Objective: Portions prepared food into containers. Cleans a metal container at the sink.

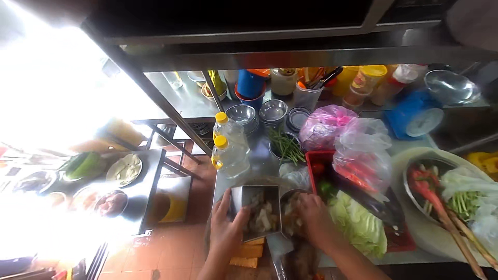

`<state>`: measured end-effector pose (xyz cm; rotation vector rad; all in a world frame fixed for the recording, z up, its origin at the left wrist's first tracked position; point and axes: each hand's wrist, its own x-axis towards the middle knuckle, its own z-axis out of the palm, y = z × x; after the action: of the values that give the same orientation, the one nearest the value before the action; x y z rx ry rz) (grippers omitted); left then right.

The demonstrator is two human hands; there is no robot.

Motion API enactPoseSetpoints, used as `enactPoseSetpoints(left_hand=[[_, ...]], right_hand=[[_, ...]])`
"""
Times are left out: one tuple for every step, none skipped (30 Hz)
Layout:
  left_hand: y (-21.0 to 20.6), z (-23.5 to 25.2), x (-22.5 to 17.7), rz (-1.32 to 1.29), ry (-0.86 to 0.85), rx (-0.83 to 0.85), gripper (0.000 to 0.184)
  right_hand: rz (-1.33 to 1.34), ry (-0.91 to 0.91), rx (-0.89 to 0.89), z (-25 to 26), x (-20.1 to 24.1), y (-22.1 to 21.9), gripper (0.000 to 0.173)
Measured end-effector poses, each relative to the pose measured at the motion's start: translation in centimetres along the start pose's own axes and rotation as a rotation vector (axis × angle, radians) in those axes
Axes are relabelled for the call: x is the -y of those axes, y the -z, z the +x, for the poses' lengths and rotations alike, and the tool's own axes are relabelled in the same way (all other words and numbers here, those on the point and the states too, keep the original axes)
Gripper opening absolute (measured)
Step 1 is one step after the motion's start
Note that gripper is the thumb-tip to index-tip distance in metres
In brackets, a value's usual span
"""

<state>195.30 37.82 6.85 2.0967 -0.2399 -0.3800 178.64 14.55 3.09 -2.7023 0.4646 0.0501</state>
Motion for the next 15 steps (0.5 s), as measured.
enactPoseSetpoints(left_hand=[[0.4, 0.0, 0.5, -0.011, 0.015, -0.015, 0.079], [0.8, 0.0, 1.0, -0.021, 0.033, -0.027, 0.079], [1.3, -0.2, 1.4, -0.038, 0.046, -0.038, 0.080], [1.7, -0.3, 1.7, -0.052, 0.056, -0.052, 0.082], [2.1, -0.4, 1.9, -0.061, 0.063, -0.073, 0.082], [2.4, -0.5, 2.0, -0.067, 0.071, -0.088, 0.082], [2.8, -0.5, 2.2, -0.073, 0.077, -0.097, 0.081], [3.1, -0.7, 2.4, -0.076, 0.081, -0.100, 0.081], [3.4, -0.8, 2.5, -0.086, 0.086, -0.099, 0.080], [3.6, -0.8, 2.5, -0.095, 0.091, -0.096, 0.080], [3.6, -1.0, 2.4, -0.100, 0.094, -0.096, 0.079], [3.7, -1.1, 2.4, -0.103, 0.094, -0.096, 0.079], [3.8, -1.2, 2.5, -0.106, 0.090, -0.089, 0.078], [3.9, -1.2, 2.4, -0.108, 0.085, -0.083, 0.078], [3.9, -1.2, 2.4, -0.110, 0.084, -0.074, 0.079]], right_hand=[[-0.031, -0.006, 0.046, -0.3, 0.1, -0.8, 0.065], [-0.056, -0.008, 0.060, -0.7, 0.3, -1.7, 0.071], [-0.083, -0.005, 0.042, -1.2, 0.4, -2.6, 0.072], [-0.106, -0.005, 0.020, -1.5, 0.4, -3.3, 0.073], [-0.129, -0.009, 0.005, -1.6, 0.4, -3.8, 0.073], [-0.147, -0.017, 0.005, -1.4, 0.3, -4.1, 0.072], [-0.154, -0.025, 0.023, -1.1, 0.4, -4.2, 0.072], [-0.159, -0.033, 0.048, -1.0, 0.5, -4.3, 0.072], [-0.156, -0.044, 0.076, -0.9, 0.6, -4.2, 0.072], [-0.150, -0.054, 0.098, -0.8, 0.7, -4.0, 0.072], [-0.136, -0.065, 0.121, -0.6, 0.8, -3.5, 0.072], [-0.108, -0.081, 0.146, -0.5, 0.9, -2.9, 0.073], [-0.062, -0.097, 0.157, -0.4, 0.9, -2.2, 0.074], [-0.023, -0.103, 0.142, -0.4, 0.9, -1.5, 0.073], [0.003, -0.108, 0.123, -0.3, 0.9, -0.7, 0.073]])
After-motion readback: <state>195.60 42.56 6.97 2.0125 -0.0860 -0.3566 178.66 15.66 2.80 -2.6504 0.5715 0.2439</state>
